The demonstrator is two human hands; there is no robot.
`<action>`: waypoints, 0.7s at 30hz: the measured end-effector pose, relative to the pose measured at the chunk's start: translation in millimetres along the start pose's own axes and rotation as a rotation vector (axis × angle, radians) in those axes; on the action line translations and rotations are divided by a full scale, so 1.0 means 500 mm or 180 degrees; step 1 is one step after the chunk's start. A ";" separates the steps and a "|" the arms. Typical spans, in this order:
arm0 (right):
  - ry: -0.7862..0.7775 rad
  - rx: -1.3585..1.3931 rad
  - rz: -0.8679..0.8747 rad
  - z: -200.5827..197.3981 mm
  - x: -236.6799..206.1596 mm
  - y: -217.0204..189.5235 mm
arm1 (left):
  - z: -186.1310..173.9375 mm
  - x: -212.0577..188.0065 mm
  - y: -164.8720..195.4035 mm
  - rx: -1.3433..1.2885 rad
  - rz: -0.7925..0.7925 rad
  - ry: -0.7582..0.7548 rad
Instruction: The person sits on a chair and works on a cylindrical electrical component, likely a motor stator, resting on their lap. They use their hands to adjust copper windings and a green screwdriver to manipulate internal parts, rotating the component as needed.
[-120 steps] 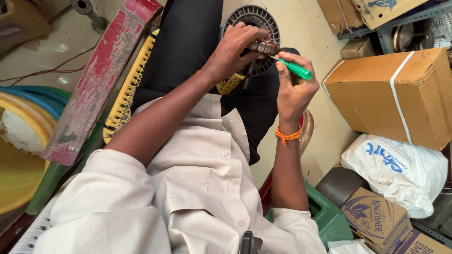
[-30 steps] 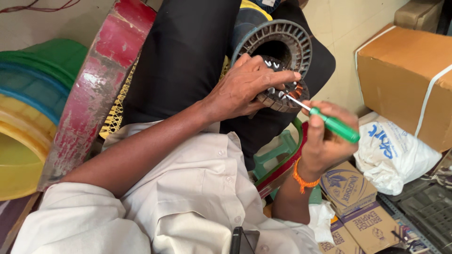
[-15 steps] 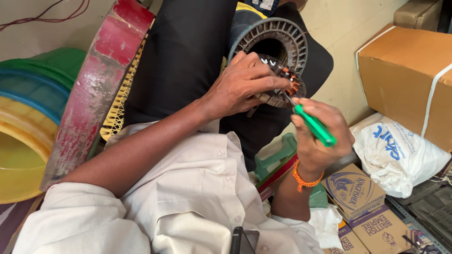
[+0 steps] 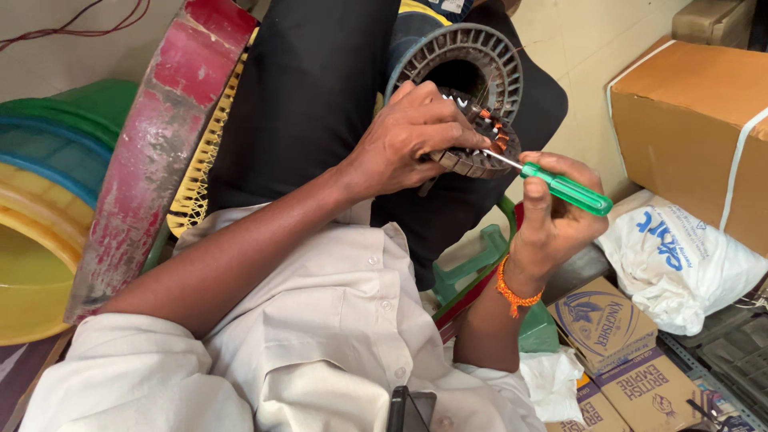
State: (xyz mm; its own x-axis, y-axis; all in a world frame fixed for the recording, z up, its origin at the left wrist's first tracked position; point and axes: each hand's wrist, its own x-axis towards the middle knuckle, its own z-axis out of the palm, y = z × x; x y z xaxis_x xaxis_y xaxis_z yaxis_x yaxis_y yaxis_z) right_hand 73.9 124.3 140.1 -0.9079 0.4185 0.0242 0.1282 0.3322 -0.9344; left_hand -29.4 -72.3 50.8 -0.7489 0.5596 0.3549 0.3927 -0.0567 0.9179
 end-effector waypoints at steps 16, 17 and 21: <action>-0.0204 -0.0369 -0.0656 0.028 0.003 -0.047 | 0.000 -0.001 -0.001 0.0089 0.0098 0.0067; -0.0243 -0.0616 -0.0777 0.032 0.000 -0.054 | 0.000 -0.001 -0.001 0.0063 0.0101 0.0081; -0.0223 -0.1088 -0.0836 0.043 -0.003 -0.069 | 0.000 -0.004 -0.002 0.0137 0.0067 0.0065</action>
State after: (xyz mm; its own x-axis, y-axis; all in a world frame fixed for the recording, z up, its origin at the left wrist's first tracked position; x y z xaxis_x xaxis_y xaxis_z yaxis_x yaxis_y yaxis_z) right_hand 62.3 94.0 164.5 -0.9507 0.2278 0.2103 0.0032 0.6855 -0.7281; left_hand -28.5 -73.3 49.2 -0.7508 0.5416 0.3780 0.4308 -0.0324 0.9019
